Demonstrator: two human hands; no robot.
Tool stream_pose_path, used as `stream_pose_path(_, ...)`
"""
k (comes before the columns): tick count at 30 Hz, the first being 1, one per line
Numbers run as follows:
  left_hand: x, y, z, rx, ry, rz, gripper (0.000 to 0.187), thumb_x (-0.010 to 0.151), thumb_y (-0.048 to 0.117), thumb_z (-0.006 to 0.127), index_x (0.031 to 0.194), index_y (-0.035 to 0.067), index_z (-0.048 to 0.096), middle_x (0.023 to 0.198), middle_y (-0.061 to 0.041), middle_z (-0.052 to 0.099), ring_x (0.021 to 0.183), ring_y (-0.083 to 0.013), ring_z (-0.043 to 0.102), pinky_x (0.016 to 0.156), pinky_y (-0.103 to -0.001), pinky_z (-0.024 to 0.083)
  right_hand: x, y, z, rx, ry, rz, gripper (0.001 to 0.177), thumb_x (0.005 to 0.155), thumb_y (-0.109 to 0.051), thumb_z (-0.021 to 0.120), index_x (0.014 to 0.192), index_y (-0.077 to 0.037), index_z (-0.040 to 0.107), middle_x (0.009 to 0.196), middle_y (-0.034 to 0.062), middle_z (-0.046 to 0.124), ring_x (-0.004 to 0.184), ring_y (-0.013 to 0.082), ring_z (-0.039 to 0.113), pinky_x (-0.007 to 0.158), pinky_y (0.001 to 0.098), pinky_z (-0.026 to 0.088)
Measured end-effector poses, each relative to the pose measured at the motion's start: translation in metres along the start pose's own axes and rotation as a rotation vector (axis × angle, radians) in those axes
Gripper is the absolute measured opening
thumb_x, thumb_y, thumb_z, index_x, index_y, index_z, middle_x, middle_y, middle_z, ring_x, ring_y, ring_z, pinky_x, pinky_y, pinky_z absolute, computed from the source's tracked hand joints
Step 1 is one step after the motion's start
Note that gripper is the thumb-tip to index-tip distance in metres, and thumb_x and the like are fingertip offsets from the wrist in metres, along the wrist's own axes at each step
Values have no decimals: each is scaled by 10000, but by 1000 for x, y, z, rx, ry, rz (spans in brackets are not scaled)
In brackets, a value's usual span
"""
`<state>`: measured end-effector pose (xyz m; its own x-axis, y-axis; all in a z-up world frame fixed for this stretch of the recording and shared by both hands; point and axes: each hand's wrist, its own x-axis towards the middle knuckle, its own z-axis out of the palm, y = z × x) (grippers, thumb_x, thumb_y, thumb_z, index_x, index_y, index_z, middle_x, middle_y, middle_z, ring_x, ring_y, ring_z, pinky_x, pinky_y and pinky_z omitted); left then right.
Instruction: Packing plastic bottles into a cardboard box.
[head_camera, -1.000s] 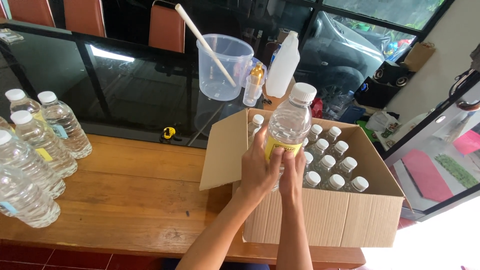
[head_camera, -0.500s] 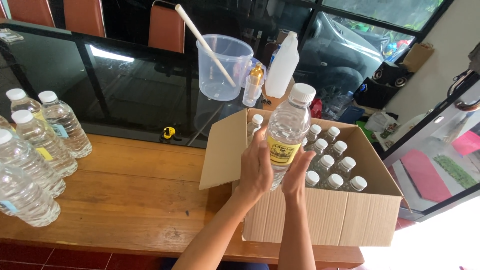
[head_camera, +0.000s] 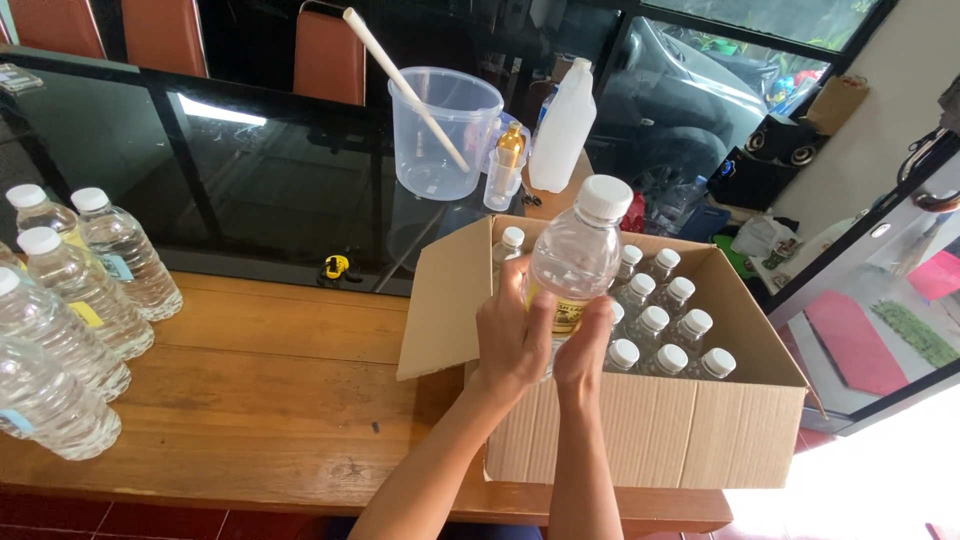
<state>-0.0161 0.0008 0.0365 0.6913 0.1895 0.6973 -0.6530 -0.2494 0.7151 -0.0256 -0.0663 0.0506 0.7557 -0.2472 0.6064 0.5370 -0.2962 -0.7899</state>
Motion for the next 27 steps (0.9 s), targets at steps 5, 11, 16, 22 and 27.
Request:
stream_pose_path(5,1,-2,3,-52,50,9,487,956,394,153,1047,86,520,581,-172,530,586,-398,630,557,-478,502,3,-2,0,-10,-5,11,549,1013,-350,153,1420,-20,320,1445,235,332,1375,349,250,1136,472,180)
stream_pose_path(11,5,11,-1,-128,73,-40,424,973,308,165,985,90,529,584,-219,508,602,-424,598,576,-488,471,3,-6,-3,-22,-12,18,540,1016,-343,161,1418,-23,324,1444,233,336,1374,348,253,1135,471,186)
stream_pose_path(16,4,14,-7,-204,1,-96,448,980,343,174,1025,88,540,702,-249,578,722,-406,631,660,-478,484,2,-7,-9,-31,-18,33,533,1018,-338,166,1417,-24,328,1442,233,339,1373,347,255,1134,471,191)
stream_pose_path(22,8,20,-11,-184,-128,-67,759,829,633,374,1237,-5,424,960,-335,597,907,-484,619,757,-571,475,9,7,-25,-43,-6,80,523,1021,-332,174,1415,-27,333,1441,231,343,1372,346,257,1133,471,196)
stream_pose_path(27,7,12,-6,-136,-165,-147,1007,563,732,614,1331,118,395,1052,-271,615,999,-477,607,881,-564,476,34,-52,-45,-117,-25,-332,424,978,-278,447,1298,-2,485,957,161,475,854,207,433,719,322,421)
